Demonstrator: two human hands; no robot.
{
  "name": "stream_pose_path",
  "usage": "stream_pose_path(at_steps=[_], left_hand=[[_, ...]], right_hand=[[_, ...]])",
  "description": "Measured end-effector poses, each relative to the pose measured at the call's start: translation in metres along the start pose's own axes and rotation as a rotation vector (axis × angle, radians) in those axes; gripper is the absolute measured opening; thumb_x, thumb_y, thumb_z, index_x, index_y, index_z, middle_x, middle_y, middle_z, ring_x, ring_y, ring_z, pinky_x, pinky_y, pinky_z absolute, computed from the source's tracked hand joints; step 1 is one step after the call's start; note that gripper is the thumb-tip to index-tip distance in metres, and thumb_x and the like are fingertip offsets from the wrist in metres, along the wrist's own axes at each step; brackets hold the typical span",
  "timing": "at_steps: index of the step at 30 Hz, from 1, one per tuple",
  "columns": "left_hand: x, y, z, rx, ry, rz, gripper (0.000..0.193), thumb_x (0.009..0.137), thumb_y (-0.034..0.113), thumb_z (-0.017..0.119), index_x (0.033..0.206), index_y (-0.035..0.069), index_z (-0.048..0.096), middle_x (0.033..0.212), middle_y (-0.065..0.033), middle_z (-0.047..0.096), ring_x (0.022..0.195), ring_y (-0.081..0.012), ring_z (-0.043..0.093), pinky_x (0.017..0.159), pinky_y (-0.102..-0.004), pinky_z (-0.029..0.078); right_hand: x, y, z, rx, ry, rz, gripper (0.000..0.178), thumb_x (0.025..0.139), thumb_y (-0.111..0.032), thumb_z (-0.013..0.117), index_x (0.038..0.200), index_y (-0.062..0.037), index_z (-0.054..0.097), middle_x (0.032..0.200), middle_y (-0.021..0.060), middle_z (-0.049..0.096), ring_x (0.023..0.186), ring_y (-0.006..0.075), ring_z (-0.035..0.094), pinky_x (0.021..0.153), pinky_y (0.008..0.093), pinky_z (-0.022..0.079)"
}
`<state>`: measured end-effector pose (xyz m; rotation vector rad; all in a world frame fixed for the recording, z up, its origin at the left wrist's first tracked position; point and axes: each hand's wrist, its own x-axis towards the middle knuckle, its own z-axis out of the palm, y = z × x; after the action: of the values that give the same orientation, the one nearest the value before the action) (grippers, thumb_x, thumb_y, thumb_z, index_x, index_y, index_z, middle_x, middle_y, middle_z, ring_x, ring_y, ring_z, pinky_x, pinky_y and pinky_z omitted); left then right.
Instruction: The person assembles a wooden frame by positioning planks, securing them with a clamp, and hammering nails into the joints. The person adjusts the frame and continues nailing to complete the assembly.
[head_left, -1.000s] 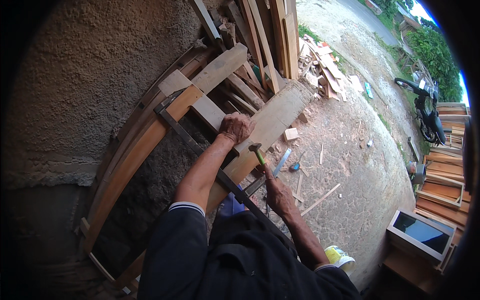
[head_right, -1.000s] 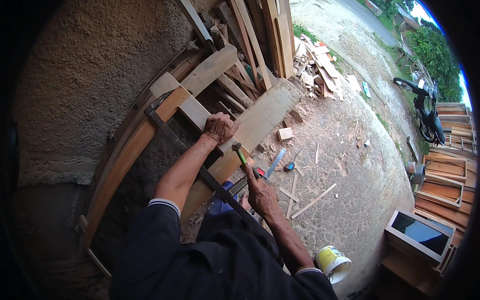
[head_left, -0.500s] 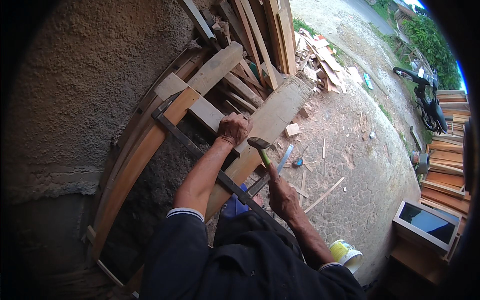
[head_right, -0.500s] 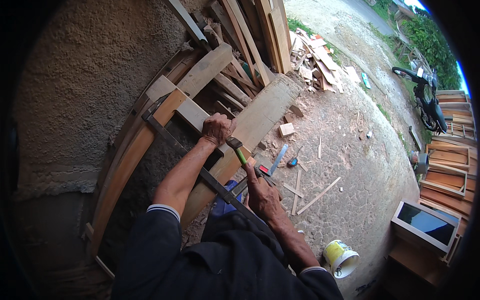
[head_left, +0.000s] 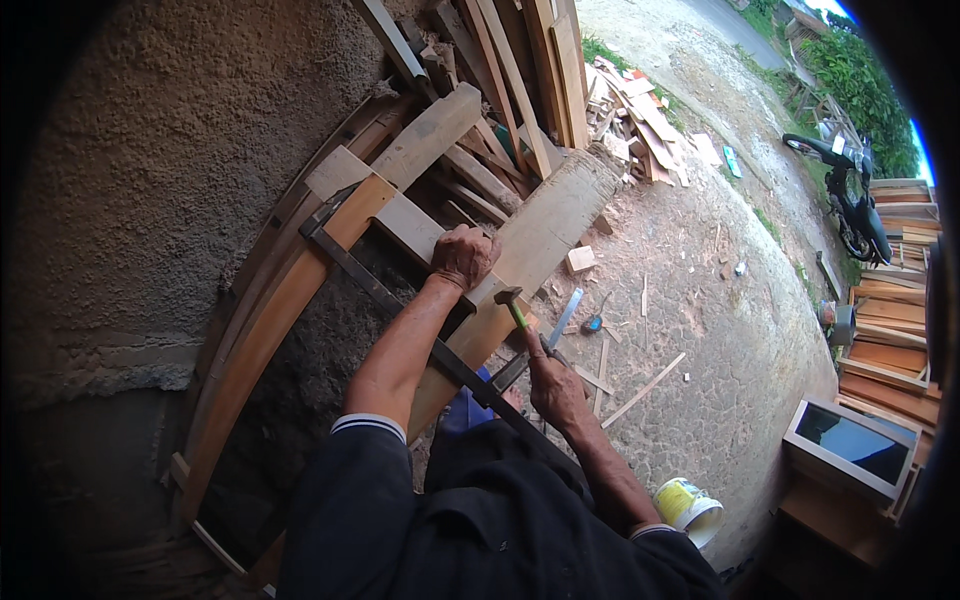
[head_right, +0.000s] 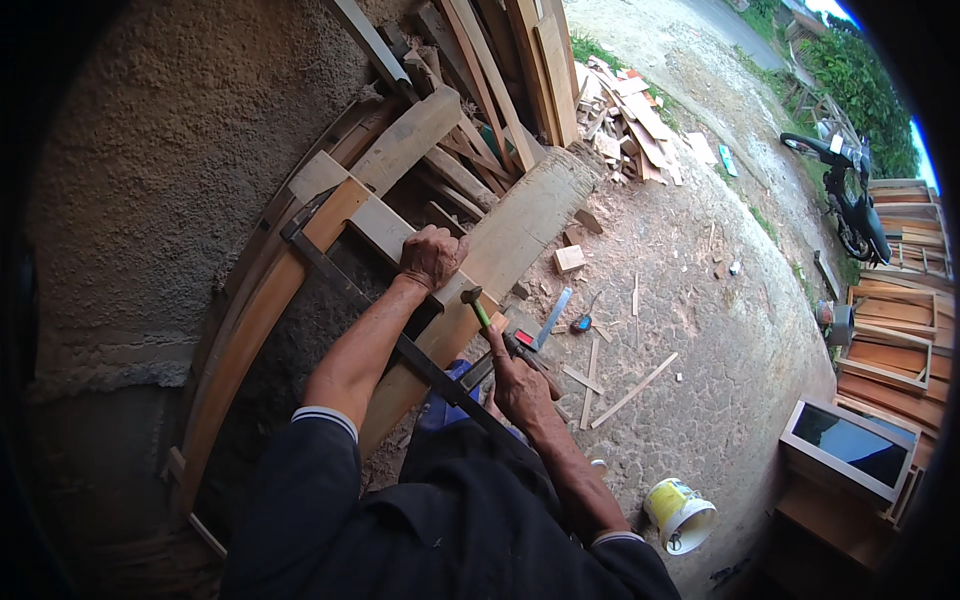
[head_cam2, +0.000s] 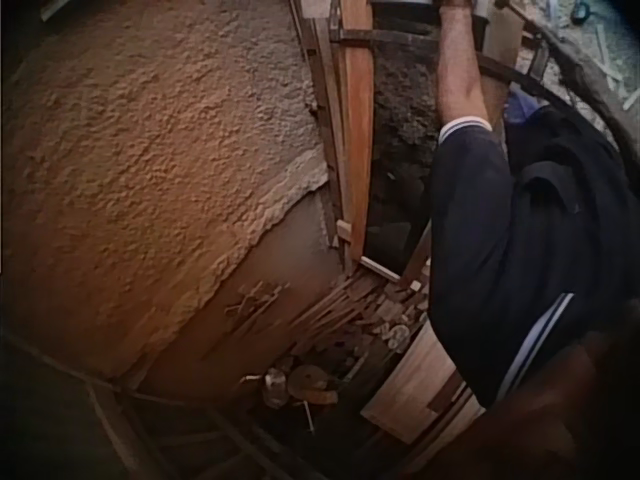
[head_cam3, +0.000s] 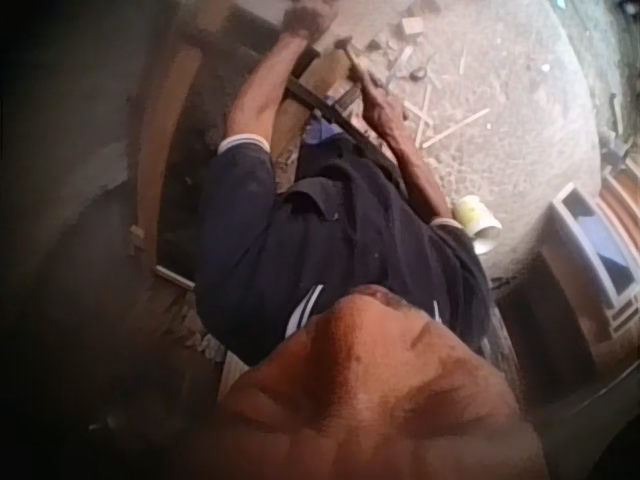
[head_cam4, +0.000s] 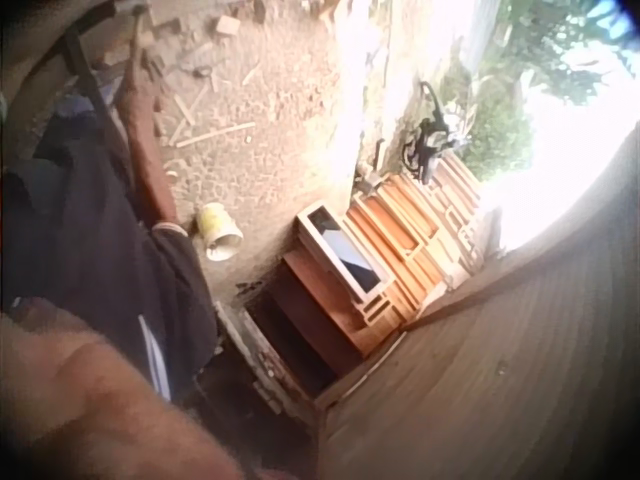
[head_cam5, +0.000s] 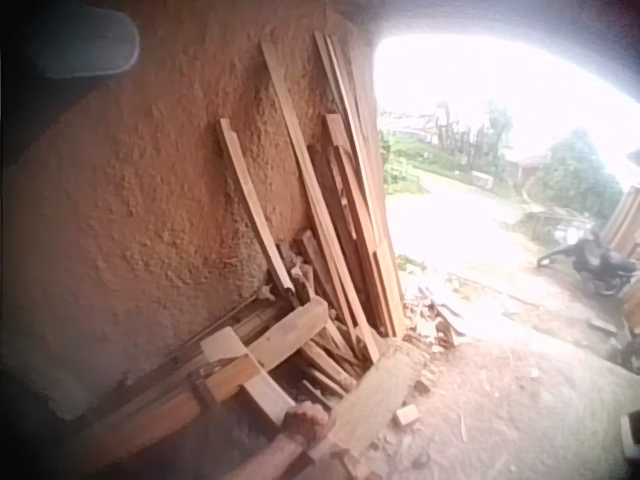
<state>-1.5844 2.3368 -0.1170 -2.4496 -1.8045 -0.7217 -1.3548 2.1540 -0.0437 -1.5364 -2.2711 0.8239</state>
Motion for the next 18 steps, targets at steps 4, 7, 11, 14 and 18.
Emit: stream_pose_path(at_steps=[4,7,11,14,18], left_hand=[[0.0012,-0.0009,-0.0004,-0.001,0.068,0.020,0.039,0.092,0.030,0.064,0.059,0.010,0.065,0.070,-0.0095,0.065,0.073,-0.0292,0.066,0.065,-0.0429,0.055],[-0.0009,-0.0007,-0.0001,-0.006,0.049,0.023,0.039,0.092,0.031,0.064,0.059,0.011,0.065,0.071,-0.0096,0.065,0.073,-0.0292,0.066,0.066,-0.0425,0.054],[0.0034,-0.0026,0.0015,0.001,0.077,0.021,0.040,0.092,0.032,0.064,0.059,0.011,0.065,0.071,-0.0093,0.065,0.072,-0.0295,0.065,0.065,-0.0424,0.054],[0.0008,-0.0020,0.0021,0.000,0.062,0.027,0.040,0.092,0.032,0.065,0.059,0.011,0.065,0.070,-0.0091,0.065,0.072,-0.0293,0.065,0.065,-0.0421,0.054],[0.0006,-0.0022,0.0018,0.012,0.054,0.038,0.039,0.092,0.032,0.066,0.059,0.011,0.065,0.070,-0.0090,0.065,0.072,-0.0289,0.065,0.065,-0.0417,0.054]], right_hand=[[0.0007,0.0029,-0.0016,-0.011,-0.043,0.009,0.082,0.089,0.006,0.050,0.162,-0.0133,0.019,0.079,0.0229,0.059,0.070,0.0424,0.062,0.062,0.0528,0.047],[0.0004,0.0036,0.0008,0.033,0.092,-0.088,0.082,0.088,0.006,0.049,0.162,-0.0136,0.020,0.077,0.0220,0.058,0.070,0.0400,0.062,0.062,0.0520,0.048],[0.0037,0.0021,0.0018,-0.030,-0.088,0.013,0.078,0.091,0.002,0.049,0.162,-0.0139,0.021,0.073,0.0211,0.057,0.068,0.0393,0.061,0.062,0.0512,0.048],[0.0002,-0.0005,0.0007,0.020,0.086,-0.081,0.076,0.092,0.000,0.048,0.162,-0.0141,0.021,0.072,0.0212,0.056,0.068,0.0395,0.061,0.062,0.0513,0.048],[0.0036,0.0014,-0.0016,-0.074,-0.178,0.025,0.076,0.093,-0.001,0.047,0.162,-0.0145,0.019,0.073,0.0218,0.057,0.068,0.0408,0.061,0.061,0.0518,0.047]])
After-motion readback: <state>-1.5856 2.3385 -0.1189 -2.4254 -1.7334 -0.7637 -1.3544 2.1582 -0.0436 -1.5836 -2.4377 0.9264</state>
